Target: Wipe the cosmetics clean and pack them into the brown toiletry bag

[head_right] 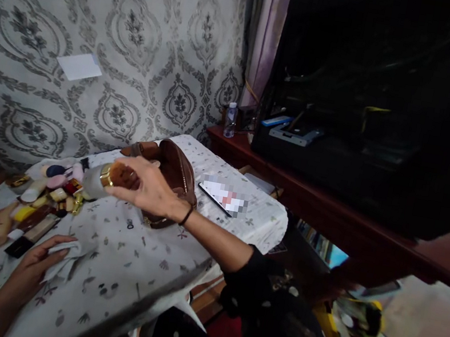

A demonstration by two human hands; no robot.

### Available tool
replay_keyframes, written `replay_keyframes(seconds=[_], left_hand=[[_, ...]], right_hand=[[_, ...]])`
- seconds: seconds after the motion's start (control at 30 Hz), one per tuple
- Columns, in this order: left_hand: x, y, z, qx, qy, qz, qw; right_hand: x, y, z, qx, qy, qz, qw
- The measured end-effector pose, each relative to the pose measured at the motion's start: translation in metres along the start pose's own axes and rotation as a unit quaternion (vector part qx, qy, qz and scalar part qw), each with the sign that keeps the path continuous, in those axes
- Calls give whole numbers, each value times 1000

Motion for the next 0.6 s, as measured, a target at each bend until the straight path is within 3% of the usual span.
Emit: replay_keyframes(seconds=[0.1,0.17,0.3,0.43,0.6], left_hand=[[-3,0,0,-12,-18,-9,1000],[-4,0,1,-16,-34,-14,999],[-1,-2,3,-9,-52,-20,998],[4,-5,5,6,-75,-21,997],[4,-5,6,0,-85,-14,996]], right_hand=[[-2,-7,38,-54,29,1,998],[-6,-12,59,-75,104,-6,992],[-18,-23,79,-55,282,-54,956],[-34,-29,71,36,391,-123,911],[-68,-34,36,207,413,-191,866]])
Point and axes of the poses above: each hand's wrist, its own y-axis away from the middle knuckle, its own z-axis out of the back of the hand, x = y × z, the point moved 8 cm from there along -y, towards the middle knuckle, and after that the axes turned 3 degrees about x, right-handed, at the moved point
